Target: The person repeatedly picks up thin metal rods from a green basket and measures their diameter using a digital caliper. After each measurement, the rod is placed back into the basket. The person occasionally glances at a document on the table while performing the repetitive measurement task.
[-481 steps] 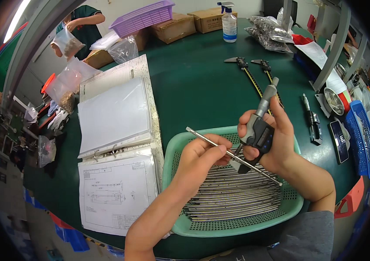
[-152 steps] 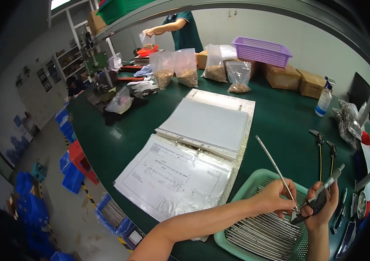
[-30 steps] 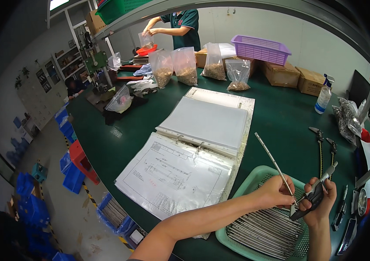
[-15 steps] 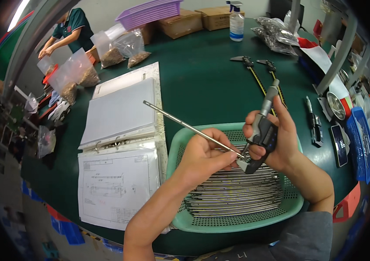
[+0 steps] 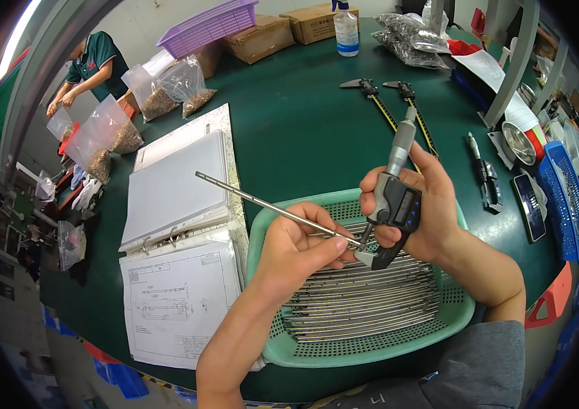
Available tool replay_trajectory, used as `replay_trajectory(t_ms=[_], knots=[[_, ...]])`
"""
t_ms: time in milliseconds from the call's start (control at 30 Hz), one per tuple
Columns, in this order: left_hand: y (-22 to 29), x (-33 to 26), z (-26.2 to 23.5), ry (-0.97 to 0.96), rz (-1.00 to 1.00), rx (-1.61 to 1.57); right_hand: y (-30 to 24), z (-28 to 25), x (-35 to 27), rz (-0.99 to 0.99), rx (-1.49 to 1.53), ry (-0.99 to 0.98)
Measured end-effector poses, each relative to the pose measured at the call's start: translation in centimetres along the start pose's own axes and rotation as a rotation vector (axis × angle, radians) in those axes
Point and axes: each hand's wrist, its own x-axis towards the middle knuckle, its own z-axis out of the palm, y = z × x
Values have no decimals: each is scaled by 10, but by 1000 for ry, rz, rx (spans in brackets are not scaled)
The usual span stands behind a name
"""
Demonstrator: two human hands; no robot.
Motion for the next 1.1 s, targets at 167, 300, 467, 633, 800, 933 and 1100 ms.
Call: replay_trajectory(t_ms=[167,300,467,633,800,933,1100], knots=[[0,1,1,-3,-12,9,1,1,0,-11,-26,22],[-2,1,0,-3,-14,5,2,-1,0,-40,-47,12],[-2,1,2,-53,13,-53,0,-1,-1,-46,-31,17],[-3,0,5,-43,0,-29,1,-2,0,-48,-24,-11],[-2,1,4,-32,1,-20,2,-2,1,-51,-8,-32],[-4,1,1,-50,13,-31,3,-1,0,-52,-2,-35],[-1,1,3,-10,14,-6,2,-5,2,-14,20,-54]])
